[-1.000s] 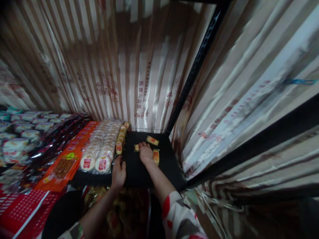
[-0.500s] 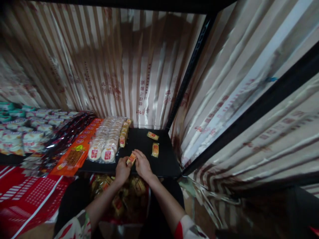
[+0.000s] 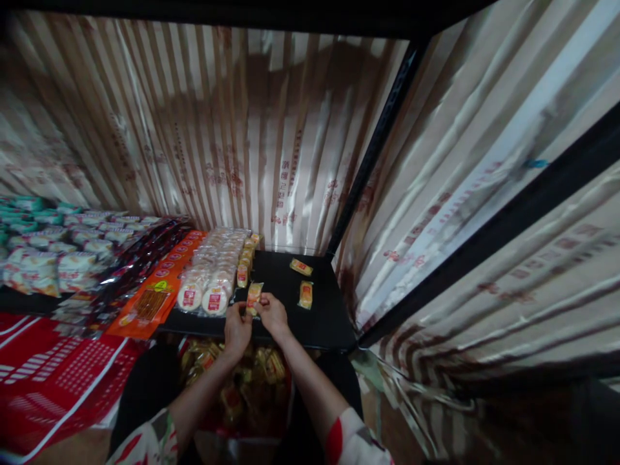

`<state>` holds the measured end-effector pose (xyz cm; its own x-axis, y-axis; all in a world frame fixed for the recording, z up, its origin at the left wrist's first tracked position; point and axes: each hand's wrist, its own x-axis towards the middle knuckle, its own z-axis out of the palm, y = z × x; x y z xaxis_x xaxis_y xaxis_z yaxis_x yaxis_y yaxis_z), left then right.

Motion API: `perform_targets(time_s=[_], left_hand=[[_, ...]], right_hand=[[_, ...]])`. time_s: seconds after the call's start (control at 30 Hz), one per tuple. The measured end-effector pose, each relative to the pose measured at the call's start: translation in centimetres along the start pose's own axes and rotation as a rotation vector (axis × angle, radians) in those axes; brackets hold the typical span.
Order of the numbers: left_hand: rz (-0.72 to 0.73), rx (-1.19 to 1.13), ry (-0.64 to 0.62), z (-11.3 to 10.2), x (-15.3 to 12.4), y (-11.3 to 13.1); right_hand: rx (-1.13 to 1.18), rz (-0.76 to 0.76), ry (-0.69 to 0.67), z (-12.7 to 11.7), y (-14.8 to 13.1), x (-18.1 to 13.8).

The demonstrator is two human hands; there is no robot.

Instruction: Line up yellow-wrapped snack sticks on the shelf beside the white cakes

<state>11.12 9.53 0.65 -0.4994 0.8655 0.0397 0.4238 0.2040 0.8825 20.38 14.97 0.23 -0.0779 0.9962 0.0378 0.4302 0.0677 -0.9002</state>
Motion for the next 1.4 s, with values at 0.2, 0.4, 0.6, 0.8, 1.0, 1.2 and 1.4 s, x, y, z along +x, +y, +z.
perform_targets(time_s=[0.2,0.4,0.6,0.8,1.0,1.2,1.4], left_hand=[[0.094,0.012,0.044,-0.3,1.0,0.2],[0.095,-0.056,-0.017,0.5,2.6,-1.1],[0.130,-0.086,-0.009,1.2,3.9,-2.0],[0.200,-0.082,0.029,2.3,4.5,-3.7],[0.291,-0.093,0.092,3.3,4.3,-4.8],[0.307,-0.086,0.055,2.7,3.8,-4.4],[0.256,0.009,-0.006,2.2,2.4,-3.2]], right_hand=[[-0.105,-0.015,0.007,2.1,-1.5,3.1],[-0.258,-0.042,0.002,3.8,-2.1,4.7],[-0.269,-0.036,0.051,4.7,-1.4,5.1],[-0.328,-0.109,0.080,5.4,-1.2,5.3],[-0.314,-0.200,0.114,3.6,-0.4,4.3],[-0.625,-0.241,0.394,-4.6,2.2,2.7],[-0.816,0.072,0.312,-9.0,4.5,1.2]])
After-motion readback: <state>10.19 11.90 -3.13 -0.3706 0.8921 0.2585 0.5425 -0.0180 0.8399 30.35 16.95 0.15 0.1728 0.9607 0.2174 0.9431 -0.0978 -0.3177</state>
